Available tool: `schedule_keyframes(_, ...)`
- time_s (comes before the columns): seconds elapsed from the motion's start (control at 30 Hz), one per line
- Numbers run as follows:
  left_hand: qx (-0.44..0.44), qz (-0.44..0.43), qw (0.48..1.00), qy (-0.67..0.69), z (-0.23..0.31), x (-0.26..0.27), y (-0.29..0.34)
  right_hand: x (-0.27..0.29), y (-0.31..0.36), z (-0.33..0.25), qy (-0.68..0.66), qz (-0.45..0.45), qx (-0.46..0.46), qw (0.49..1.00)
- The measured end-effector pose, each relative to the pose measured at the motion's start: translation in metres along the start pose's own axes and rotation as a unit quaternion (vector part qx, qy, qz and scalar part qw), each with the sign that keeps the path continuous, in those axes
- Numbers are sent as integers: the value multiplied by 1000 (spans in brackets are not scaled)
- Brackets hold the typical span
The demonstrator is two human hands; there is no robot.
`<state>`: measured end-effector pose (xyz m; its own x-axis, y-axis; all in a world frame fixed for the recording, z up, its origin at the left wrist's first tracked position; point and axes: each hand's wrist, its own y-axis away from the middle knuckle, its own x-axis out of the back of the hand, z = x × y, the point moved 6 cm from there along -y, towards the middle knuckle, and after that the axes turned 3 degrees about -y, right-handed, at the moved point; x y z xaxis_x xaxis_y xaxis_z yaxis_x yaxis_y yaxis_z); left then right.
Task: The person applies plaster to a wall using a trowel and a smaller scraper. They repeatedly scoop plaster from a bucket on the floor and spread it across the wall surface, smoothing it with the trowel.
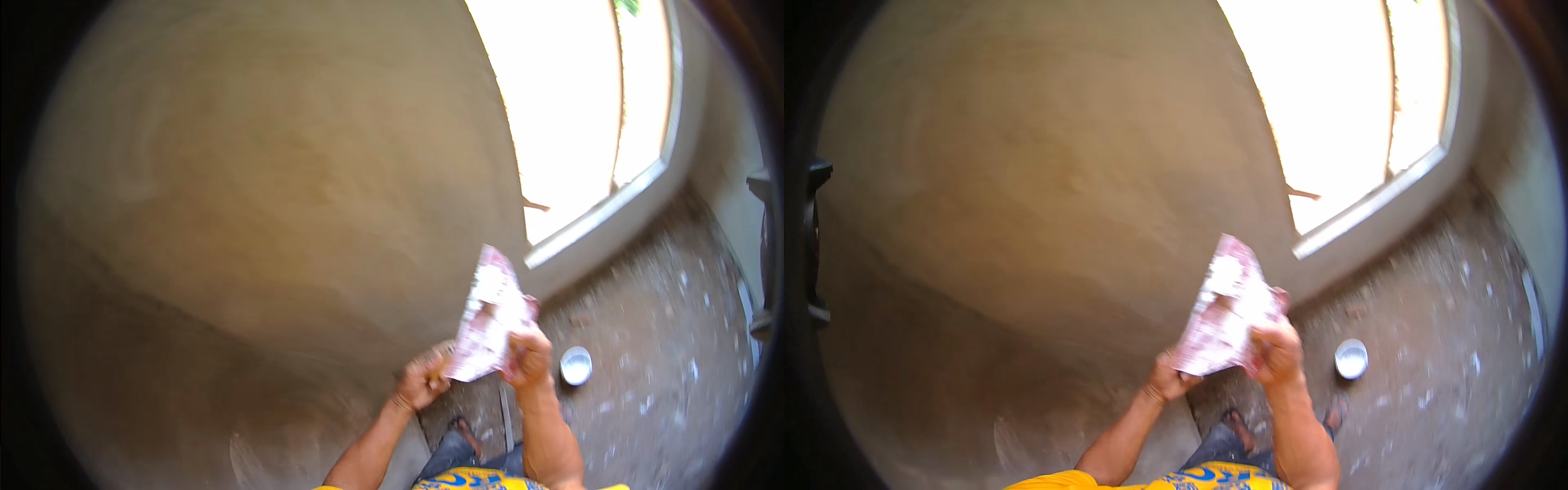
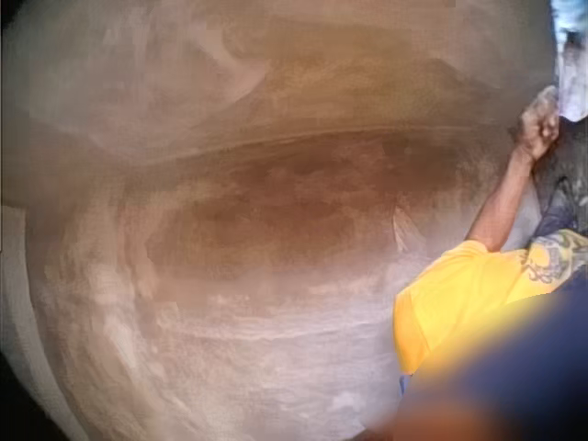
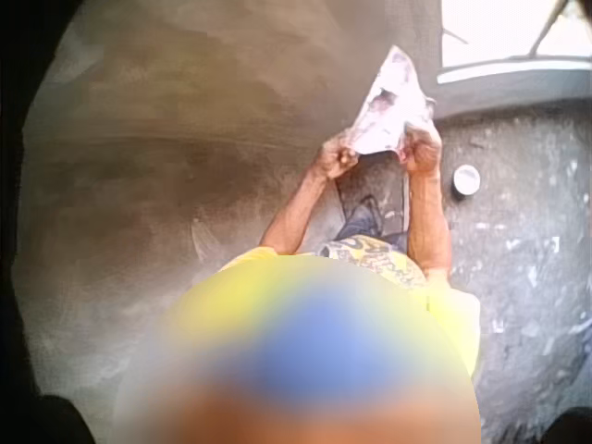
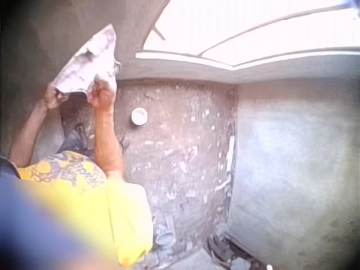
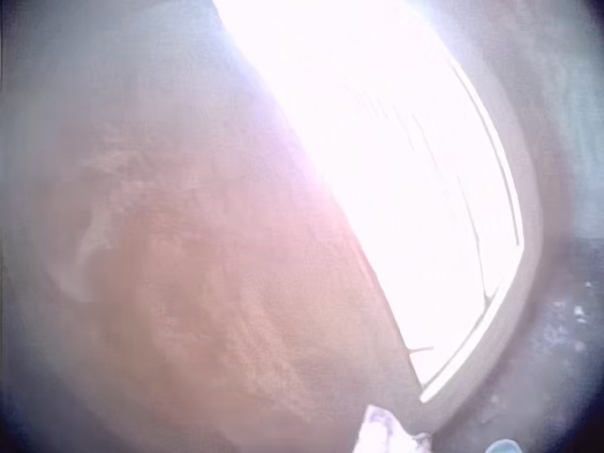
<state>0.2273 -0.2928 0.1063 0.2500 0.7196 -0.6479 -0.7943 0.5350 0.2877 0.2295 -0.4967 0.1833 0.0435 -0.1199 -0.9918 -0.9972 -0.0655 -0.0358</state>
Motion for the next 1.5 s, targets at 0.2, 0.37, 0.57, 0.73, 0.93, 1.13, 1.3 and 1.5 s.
schedule_keyframes(0.2,-2,197,979,-62,-43,140,90,-6,-36,34,96,46,41,994)
schedule_keyframes(0.37,87,374,911,-151,-122,235,138,126,-85,96,144,142,-51,978)
schedule_keyframes(0.57,225,486,805,-257,-211,279,166,323,-79,163,107,341,-141,923)
schedule_keyframes(0.73,342,465,712,-399,-267,343,205,424,-42,226,98,435,-187,875)
schedule_keyframes(0.93,366,510,632,-454,-283,334,208,487,-24,255,107,421,-244,867)
schedule_keyframes(1.13,330,514,615,-499,-334,315,176,555,-39,283,13,422,-252,871)
schedule_keyframes(1.3,295,429,637,-568,-409,330,156,625,-33,321,82,430,-235,868)
schedule_keyframes(1.5,209,358,652,-635,-444,383,155,725,-47,418,157,456,-170,859)
